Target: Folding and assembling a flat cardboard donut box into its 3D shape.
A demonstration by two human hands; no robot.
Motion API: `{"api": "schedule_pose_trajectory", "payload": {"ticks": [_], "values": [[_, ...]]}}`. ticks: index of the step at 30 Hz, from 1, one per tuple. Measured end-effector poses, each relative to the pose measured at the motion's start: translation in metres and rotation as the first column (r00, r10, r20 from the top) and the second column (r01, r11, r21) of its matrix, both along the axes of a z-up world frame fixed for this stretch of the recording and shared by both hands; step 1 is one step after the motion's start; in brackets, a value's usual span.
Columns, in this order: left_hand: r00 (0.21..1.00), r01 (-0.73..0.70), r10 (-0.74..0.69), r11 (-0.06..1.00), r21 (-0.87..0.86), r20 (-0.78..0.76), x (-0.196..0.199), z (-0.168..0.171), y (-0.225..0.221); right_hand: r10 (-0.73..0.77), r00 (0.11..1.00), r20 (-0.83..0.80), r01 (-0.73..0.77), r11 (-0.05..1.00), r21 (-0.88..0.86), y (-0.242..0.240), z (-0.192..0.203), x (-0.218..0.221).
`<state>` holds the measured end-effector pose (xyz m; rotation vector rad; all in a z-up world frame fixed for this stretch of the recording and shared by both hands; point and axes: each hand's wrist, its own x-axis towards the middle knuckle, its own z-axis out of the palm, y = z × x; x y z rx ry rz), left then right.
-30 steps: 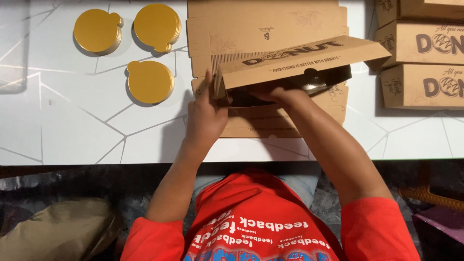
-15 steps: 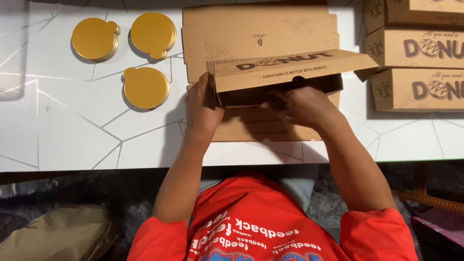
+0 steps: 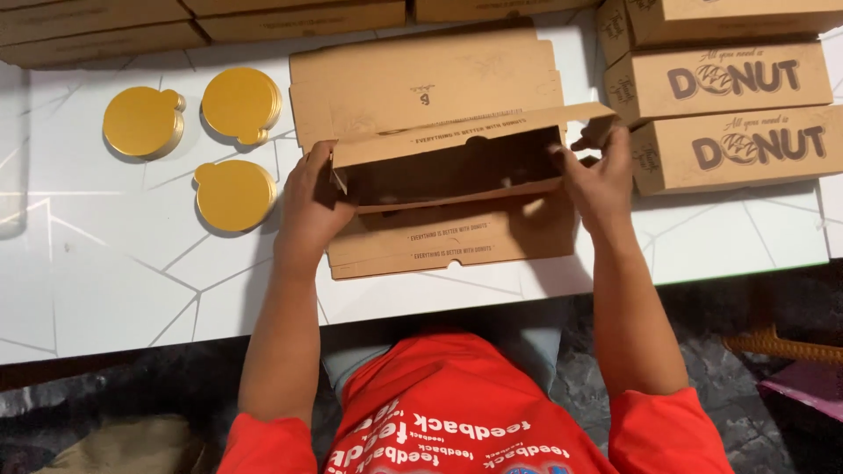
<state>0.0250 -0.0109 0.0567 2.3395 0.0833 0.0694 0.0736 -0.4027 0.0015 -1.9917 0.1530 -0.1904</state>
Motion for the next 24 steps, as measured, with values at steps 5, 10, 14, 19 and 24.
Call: {"api": "schedule_pose_trajectory", "payload": {"ticks": [5, 10, 14, 19, 24], "values": [[0.986, 0.167, -0.165, 0.976, -0.14, 0.028, 0.006, -0.01, 0.005, 0.154, 0.985, -0.074, -0.131, 0.96, 0.246, 0.003, -0.016, 0.01], [0.958, 0.217, -0.156, 0.944, -0.249, 0.242, 0.015, -0.036, 0.006, 0.226, 0.968, -0.112, -0.171, 0.916, 0.364, 0.027, 0.026, 0.007], [0.979, -0.185, 0.142, 0.922, -0.341, -0.148, 0.022, -0.017, -0.008, 0.413, 0.908, -0.067, -0.379, 0.879, 0.288, 0.019, 0.018, 0.009], [0.957, -0.181, 0.109, 0.948, -0.261, -0.268, 0.023, -0.013, 0.006, 0.676, 0.737, 0.015, -0.674, 0.737, -0.05, 0.003, 0.027, 0.006], [0.913, 0.372, -0.408, 0.829, -0.418, 0.002, 0.018, -0.015, 0.029, 0.588, 0.798, 0.132, -0.58, 0.809, -0.096, 0.012, 0.03, 0.003]]}}
